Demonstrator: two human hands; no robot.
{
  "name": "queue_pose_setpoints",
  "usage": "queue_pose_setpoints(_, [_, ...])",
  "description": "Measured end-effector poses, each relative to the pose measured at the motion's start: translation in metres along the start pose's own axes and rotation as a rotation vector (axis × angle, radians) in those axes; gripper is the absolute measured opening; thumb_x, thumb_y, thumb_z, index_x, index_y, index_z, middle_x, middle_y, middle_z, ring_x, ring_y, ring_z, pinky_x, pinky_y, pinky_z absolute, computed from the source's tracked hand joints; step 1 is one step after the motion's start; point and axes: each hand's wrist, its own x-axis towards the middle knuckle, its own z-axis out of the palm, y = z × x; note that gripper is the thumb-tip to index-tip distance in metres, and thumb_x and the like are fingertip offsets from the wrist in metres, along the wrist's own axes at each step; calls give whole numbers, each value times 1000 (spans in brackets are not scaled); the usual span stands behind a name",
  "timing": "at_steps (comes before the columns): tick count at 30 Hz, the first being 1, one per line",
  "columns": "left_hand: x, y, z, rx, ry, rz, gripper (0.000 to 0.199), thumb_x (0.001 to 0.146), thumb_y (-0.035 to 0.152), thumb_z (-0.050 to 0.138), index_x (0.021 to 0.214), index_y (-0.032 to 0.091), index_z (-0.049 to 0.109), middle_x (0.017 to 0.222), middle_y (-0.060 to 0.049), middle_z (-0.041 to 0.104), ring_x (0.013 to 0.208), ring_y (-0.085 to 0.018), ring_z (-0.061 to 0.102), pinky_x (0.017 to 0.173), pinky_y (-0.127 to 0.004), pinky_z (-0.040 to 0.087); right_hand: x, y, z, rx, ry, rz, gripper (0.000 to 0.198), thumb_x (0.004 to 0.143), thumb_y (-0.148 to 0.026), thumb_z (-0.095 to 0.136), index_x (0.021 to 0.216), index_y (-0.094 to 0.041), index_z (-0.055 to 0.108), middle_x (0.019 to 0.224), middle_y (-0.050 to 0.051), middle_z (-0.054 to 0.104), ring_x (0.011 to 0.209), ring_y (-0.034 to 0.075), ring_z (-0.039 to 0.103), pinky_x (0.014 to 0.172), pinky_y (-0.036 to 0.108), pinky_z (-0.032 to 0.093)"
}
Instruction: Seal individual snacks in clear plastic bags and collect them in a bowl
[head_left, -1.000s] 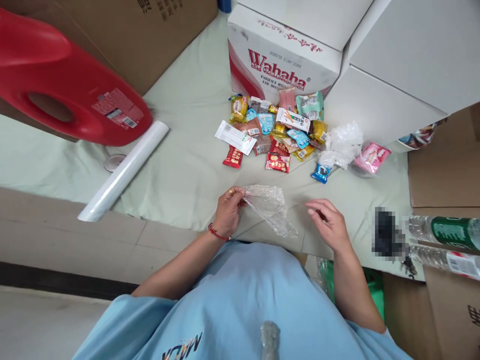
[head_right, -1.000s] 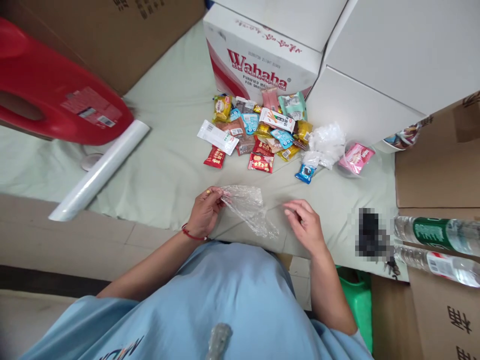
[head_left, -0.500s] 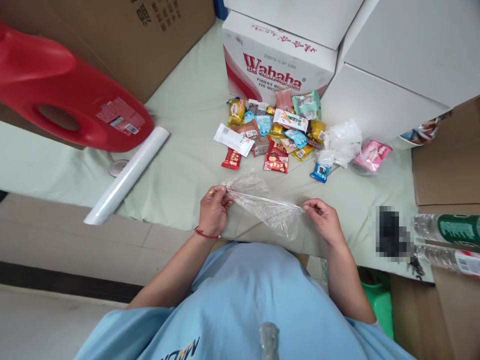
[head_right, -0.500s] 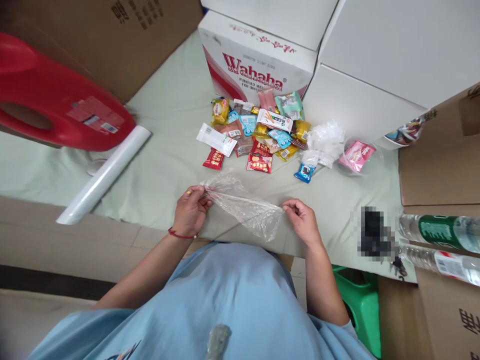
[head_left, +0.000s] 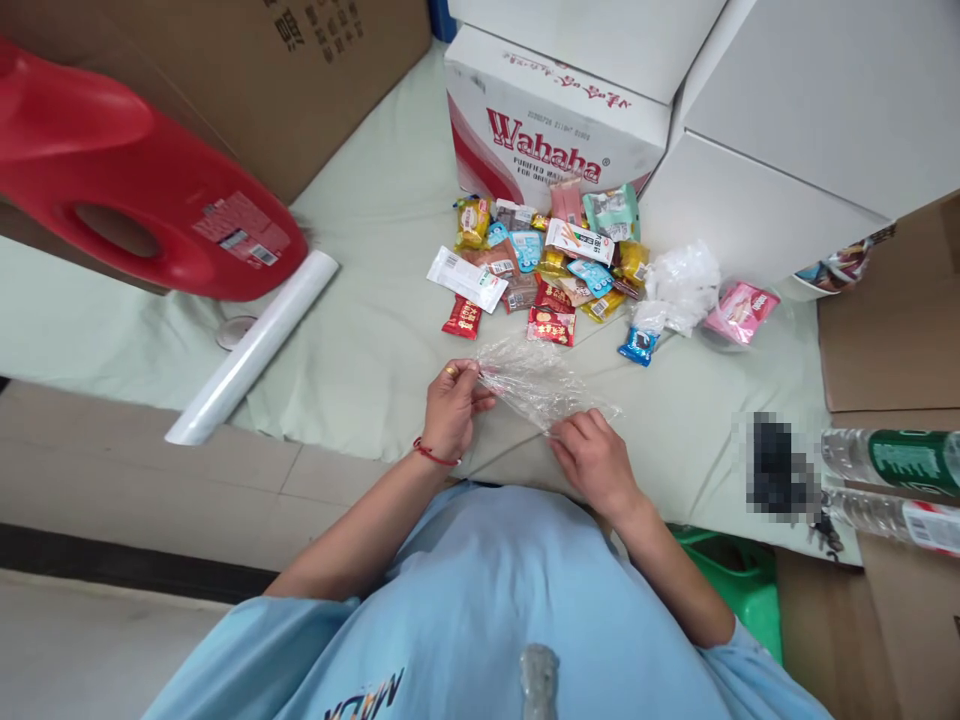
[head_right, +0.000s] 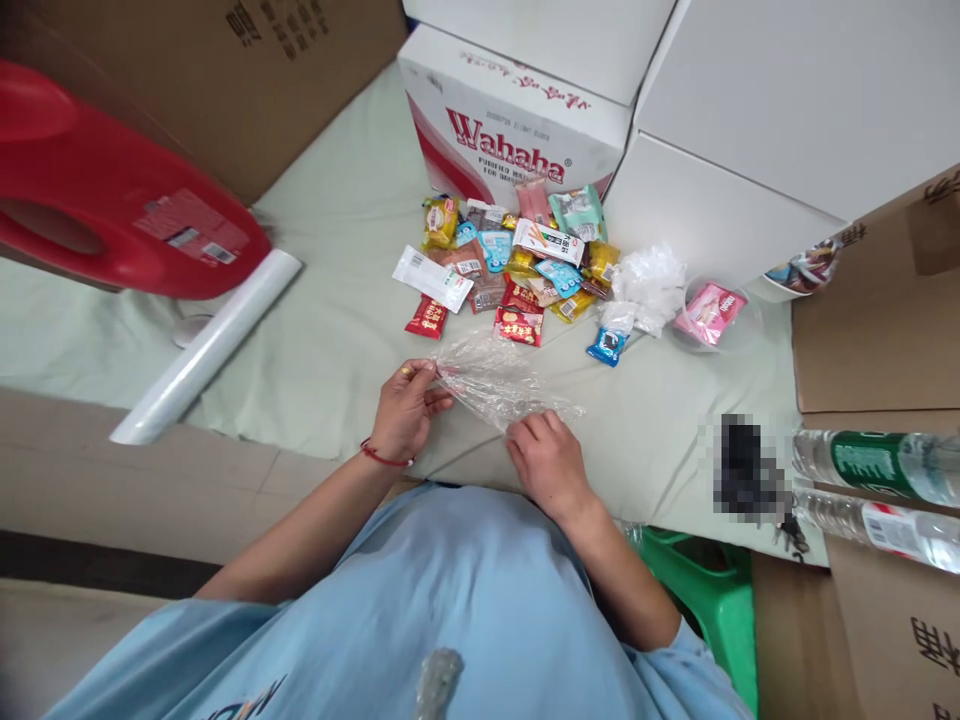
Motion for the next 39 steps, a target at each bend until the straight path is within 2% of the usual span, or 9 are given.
queue_pose_setpoints(6, [-16, -9, -2, 15, -54, 46, 49, 75, 54, 78, 106, 25, 53, 120, -3, 61, 96, -18, 69, 57, -23, 58, 8, 14, 15, 482, 73, 302, 22, 97, -42, 59, 87, -23, 66, 81, 3, 63, 70, 17, 57, 65, 29, 47])
queue_pose_setpoints(9, [-29, -18, 3, 110, -48, 64, 47, 75, 57, 77, 97, 23, 54, 105, -4, 63, 95, -19, 65, 57, -24, 58, 12, 7, 23, 716, 83, 476, 28, 92, -50, 63, 86, -23, 63, 70, -2, 56, 59, 14, 47, 55, 26, 40])
queue_pose_setpoints(14, [-42, -29, 12, 296, -353, 47, 39, 72, 52, 81, 83, 18, 66, 87, -4, 67, 88, -19, 63, 71, -28, 56, 20, -7, 32, 907, 99, 575, 34, 85, -56, 69, 87, -23, 61, 66, -4, 52, 53, 11, 40, 49, 25, 34])
queue_pose_setpoints(20, [-25, -25, 5, 31, -174, -56, 33, 78, 50, 73, 76, 22, 55, 75, 0, 67, 72, -17, 65, 63, -28, 53, 23, 10, 17, 1148, 307, 763, 43, 72, -56, 80, 88, -24, 57, 67, -8, 44, 46, 7, 31, 38, 21, 24])
queue_pose_setpoints(25, [-5, -9, -27, 64, -48, 1, 31, 80, 45, 71, 78, 23, 50, 71, 3, 61, 49, -11, 54, 43, -22, 36, 3, 49, 9, 1176, 405, 861, 47, 65, -53, 87, 85, -23, 57, 65, -9, 43, 46, 5, 30, 38, 18, 21])
queue_pose_setpoints(30, [-3, -5, -60, 397, -66, 100, 26, 80, 44, 71, 81, 21, 59, 70, 0, 62, 52, -12, 51, 48, -25, 39, -24, 79, 1, 737, 175, 650, 43, 77, -56, 78, 99, -22, 67, 81, 1, 61, 66, 14, 54, 57, 27, 47])
queue_pose_setpoints(34, [-12, -6, -64, 852, -65, 439, 51, 73, 34, 72, 121, 19, 62, 117, -12, 62, 97, -25, 64, 82, -40, 55, -19, 78, -12, 237, 50, 269, 53, 83, -47, 77, 130, -27, 64, 128, 12, 62, 118, 31, 55, 99, 49, 50])
queue_pose_setpoints(36, [-15, -3, -58, 1033, -95, 642, 68, 72, 26, 68, 139, 19, 53, 142, -18, 50, 129, -35, 52, 106, -53, 46, -7, 72, -13, 115, 29, 131, 47, 88, -41, 74, 133, -28, 65, 132, 12, 61, 125, 33, 49, 107, 53, 44])
queue_pose_setpoints(39, [-16, 6, -44, 1166, -277, 818, 76, 71, 16, 58, 146, 19, 47, 153, -17, 43, 150, -37, 30, 121, -60, 26, 14, 63, -7, 78, 32, 14, 25, 95, -30, 64, 118, -27, 73, 126, 12, 64, 120, 31, 50, 106, 51, 45])
